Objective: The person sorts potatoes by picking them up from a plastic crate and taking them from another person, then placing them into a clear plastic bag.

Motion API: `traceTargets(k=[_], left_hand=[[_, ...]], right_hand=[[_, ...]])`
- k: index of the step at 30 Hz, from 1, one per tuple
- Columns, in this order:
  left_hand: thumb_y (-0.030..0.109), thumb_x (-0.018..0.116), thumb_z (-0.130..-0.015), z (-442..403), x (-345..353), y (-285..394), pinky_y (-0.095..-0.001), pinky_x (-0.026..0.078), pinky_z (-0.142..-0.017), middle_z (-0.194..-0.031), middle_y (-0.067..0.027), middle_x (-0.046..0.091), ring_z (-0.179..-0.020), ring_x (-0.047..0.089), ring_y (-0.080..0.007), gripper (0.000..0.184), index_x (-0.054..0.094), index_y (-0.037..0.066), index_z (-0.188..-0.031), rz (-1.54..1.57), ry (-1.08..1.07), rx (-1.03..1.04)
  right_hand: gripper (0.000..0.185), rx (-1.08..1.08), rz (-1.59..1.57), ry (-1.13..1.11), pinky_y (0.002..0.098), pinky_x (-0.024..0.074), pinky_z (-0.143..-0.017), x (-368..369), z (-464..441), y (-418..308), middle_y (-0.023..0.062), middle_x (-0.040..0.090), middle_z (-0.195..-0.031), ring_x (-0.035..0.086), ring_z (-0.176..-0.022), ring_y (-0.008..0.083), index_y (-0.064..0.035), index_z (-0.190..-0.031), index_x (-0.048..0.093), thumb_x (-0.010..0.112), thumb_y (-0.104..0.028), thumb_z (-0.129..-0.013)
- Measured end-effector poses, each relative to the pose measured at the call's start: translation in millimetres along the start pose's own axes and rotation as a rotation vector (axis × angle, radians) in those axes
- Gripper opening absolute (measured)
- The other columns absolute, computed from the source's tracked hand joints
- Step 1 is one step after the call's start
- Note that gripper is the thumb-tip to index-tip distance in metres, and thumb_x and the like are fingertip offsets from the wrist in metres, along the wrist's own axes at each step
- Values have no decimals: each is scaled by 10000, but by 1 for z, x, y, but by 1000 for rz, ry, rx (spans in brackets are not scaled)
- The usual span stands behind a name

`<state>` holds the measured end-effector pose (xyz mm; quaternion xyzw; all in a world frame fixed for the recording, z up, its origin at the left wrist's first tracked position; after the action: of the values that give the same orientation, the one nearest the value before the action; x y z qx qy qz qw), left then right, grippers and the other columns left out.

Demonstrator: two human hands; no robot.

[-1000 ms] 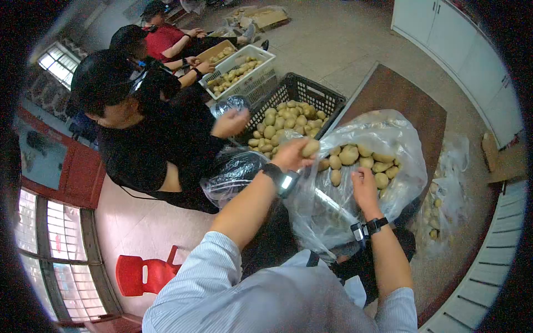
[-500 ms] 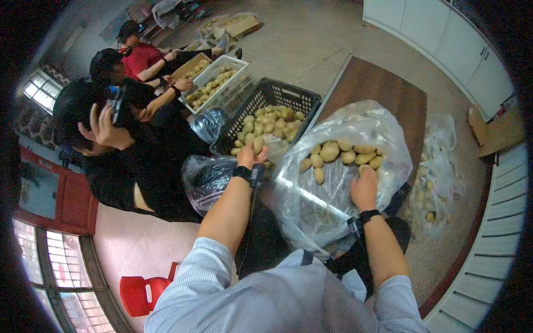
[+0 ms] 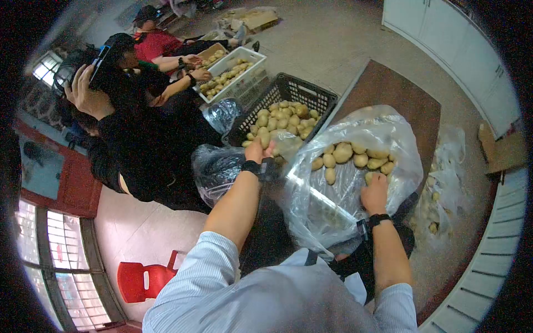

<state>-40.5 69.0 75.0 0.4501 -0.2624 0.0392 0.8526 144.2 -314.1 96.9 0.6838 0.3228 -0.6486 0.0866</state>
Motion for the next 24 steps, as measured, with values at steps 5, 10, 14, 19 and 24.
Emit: traceTargets(k=[5,10,14,19,24], left_hand=[[270,523,-905,-24,-22,-8,-348,562,-579,-972,-149,603,-712,644,-294,338,557,-42,-1030,-280,17,7],[273,585,-874,-47,-34,-9,-335,540,-586,-909,-130,627,-687,641,-271,309,587,-13,-992,-515,32,113],[275,634,-849,-67,-46,-9,-324,523,-592,-858,-115,646,-667,639,-253,288,611,11,-962,-790,38,264],[279,695,-818,-97,-62,-13,-310,502,-599,-795,-96,670,-641,637,-231,266,641,41,-925,-1079,5,574],[371,473,-927,-44,-28,4,-342,526,-601,-1010,-157,655,-717,651,-245,441,596,-43,-1020,-771,35,135]], right_hand=[[470,21,-66,-66,467,413,-914,2,5,-3,236,475,-1140,485,-1058,423,13,-1118,481,667,-114,-706],[439,-5,-6,-77,466,459,-836,6,13,-9,211,486,-1135,543,-973,412,-7,-1096,472,663,-124,-718],[414,-52,27,-82,469,487,-785,8,20,-20,183,494,-1153,586,-895,405,-49,-1099,477,639,-124,-725],[347,-79,-26,-81,465,505,-733,18,26,-22,186,506,-1132,604,-859,398,-54,-1083,485,580,-105,-753],[306,-120,6,-159,462,505,-750,28,35,-30,204,530,-1077,611,-860,396,-45,-1049,504,570,-106,-756]])
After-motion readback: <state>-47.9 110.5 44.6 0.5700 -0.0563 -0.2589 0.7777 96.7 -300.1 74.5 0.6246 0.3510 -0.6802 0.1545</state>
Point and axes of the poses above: each hand's wrist, its own z-axis away from the middle knuckle, its own x-axis out of the palm, y = z × x, the point moved 6 cm from there along -z, towards the middle knuckle
